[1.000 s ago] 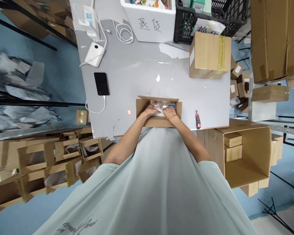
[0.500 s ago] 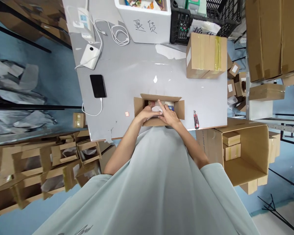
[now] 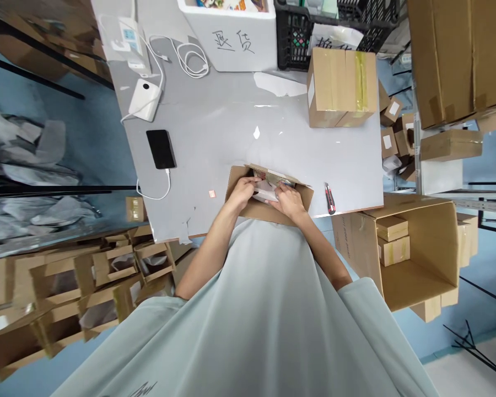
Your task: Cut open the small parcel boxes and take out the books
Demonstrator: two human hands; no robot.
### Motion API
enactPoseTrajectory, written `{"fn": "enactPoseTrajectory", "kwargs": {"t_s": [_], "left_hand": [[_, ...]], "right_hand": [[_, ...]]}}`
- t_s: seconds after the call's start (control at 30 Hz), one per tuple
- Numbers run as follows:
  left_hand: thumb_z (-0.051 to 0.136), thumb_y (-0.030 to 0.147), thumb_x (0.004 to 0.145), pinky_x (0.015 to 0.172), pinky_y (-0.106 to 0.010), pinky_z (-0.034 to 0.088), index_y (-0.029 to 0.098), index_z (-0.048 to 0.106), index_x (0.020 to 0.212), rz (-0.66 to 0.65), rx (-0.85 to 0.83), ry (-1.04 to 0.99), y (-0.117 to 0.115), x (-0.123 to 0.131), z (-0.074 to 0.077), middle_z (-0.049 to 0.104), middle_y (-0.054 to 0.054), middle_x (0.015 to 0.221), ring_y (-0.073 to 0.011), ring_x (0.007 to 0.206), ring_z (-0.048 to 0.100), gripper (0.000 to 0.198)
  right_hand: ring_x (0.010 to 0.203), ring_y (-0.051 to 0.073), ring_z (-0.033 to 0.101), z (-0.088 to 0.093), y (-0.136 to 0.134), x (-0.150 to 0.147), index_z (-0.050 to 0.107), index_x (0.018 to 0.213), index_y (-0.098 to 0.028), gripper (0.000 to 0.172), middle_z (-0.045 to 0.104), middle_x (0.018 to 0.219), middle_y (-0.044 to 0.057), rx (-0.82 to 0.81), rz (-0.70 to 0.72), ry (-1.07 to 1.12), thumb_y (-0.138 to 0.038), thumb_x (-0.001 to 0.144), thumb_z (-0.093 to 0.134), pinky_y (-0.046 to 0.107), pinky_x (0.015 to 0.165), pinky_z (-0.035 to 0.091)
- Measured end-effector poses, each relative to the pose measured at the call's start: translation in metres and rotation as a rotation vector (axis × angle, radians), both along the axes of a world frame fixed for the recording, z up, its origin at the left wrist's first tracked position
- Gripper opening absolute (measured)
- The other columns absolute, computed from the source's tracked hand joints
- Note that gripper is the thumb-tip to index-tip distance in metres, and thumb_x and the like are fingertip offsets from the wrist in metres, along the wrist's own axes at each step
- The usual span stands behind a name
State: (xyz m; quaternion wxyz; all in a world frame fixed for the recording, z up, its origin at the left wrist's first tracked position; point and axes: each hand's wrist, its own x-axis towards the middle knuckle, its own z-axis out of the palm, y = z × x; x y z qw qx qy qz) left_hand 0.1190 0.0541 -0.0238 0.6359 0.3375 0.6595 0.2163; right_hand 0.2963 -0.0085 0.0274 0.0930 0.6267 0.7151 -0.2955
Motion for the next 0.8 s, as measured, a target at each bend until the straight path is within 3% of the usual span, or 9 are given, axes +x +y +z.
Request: {"fn": "enactPoseTrajectory", "kwargs": {"t_s": [0.1,0.23,0.4,0.47,0.57,0.67,0.8], "left_hand": [[0.066,0.018,0.070,0.110,-0.042,0.058,0.012,0.086,0.105,-0.052,0.013,-0.040,0.001,-0.003,-0.007,0.087,-0.014,0.112,-0.0296,0.110,0.077,0.041],[0.068,0.018,0.071,0.116,-0.045,0.056,0.013,0.088,0.111,-0.148,0.085,-0.029,0.000,-0.008,-0.010,0.087,-0.013,0.117,-0.0325,0.117,0.078,0.045],[0.067,0.012,0.079,0.125,-0.049,0.051,0.021,0.079,0.141,-0.314,0.287,0.163,-0.011,-0.021,0.002,0.081,-0.012,0.137,-0.0342,0.130,0.074,0.063],[0.067,0.012,0.084,0.129,-0.054,0.046,0.024,0.079,0.139,-0.343,0.406,0.278,-0.016,-0.025,0.011,0.070,-0.014,0.154,-0.0374,0.143,0.066,0.057],[0.070,0.017,0.090,0.129,-0.059,0.045,0.024,0.082,0.113,-0.399,0.530,0.408,-0.021,-0.028,0.024,0.057,-0.016,0.165,-0.0418,0.150,0.056,0.027],[0.071,0.022,0.095,0.122,-0.058,0.050,0.023,0.078,0.099,-0.526,0.581,0.451,-0.026,-0.027,0.036,0.065,-0.017,0.149,-0.0403,0.140,0.057,0.008],[0.065,0.026,0.099,0.112,-0.052,0.053,0.024,0.074,0.098,-0.568,0.658,0.503,-0.034,-0.022,0.053,0.070,-0.015,0.129,-0.0373,0.126,0.059,0.009]], "right_hand": [[0.144,0.033,0.068,-0.004,0.002,-0.011,0.063,0.157,-0.013,0.050,0.066,0.162,0.022,0.012,0.029,-0.034,-0.031,0.111,0.070,0.043,0.122,0.054],[0.141,0.031,0.068,-0.004,0.004,-0.014,0.063,0.155,-0.012,0.046,0.069,0.156,0.022,-0.022,0.058,-0.060,-0.017,0.109,0.063,0.040,0.116,0.058],[0.145,0.031,0.064,0.013,-0.002,0.003,0.063,0.156,-0.015,0.052,0.068,0.157,0.019,-0.010,0.016,0.013,-0.008,0.105,0.057,0.040,0.114,0.058],[0.141,0.030,0.066,0.019,-0.006,0.013,0.064,0.154,-0.017,0.052,0.071,0.150,0.016,0.006,-0.030,0.065,-0.007,0.104,0.056,0.040,0.112,0.058],[0.132,0.029,0.071,0.022,-0.010,0.026,0.069,0.147,-0.020,0.047,0.075,0.140,0.012,0.020,-0.112,0.140,-0.008,0.104,0.055,0.037,0.109,0.058],[0.128,0.030,0.073,0.024,-0.014,0.036,0.070,0.143,-0.019,0.045,0.074,0.142,0.013,0.059,-0.228,0.160,-0.007,0.103,0.052,0.038,0.108,0.057],[0.127,0.032,0.072,0.040,-0.019,0.042,0.060,0.154,-0.014,0.055,0.067,0.152,0.018,0.162,-0.379,0.058,-0.003,0.101,0.053,0.040,0.105,0.058]]}}
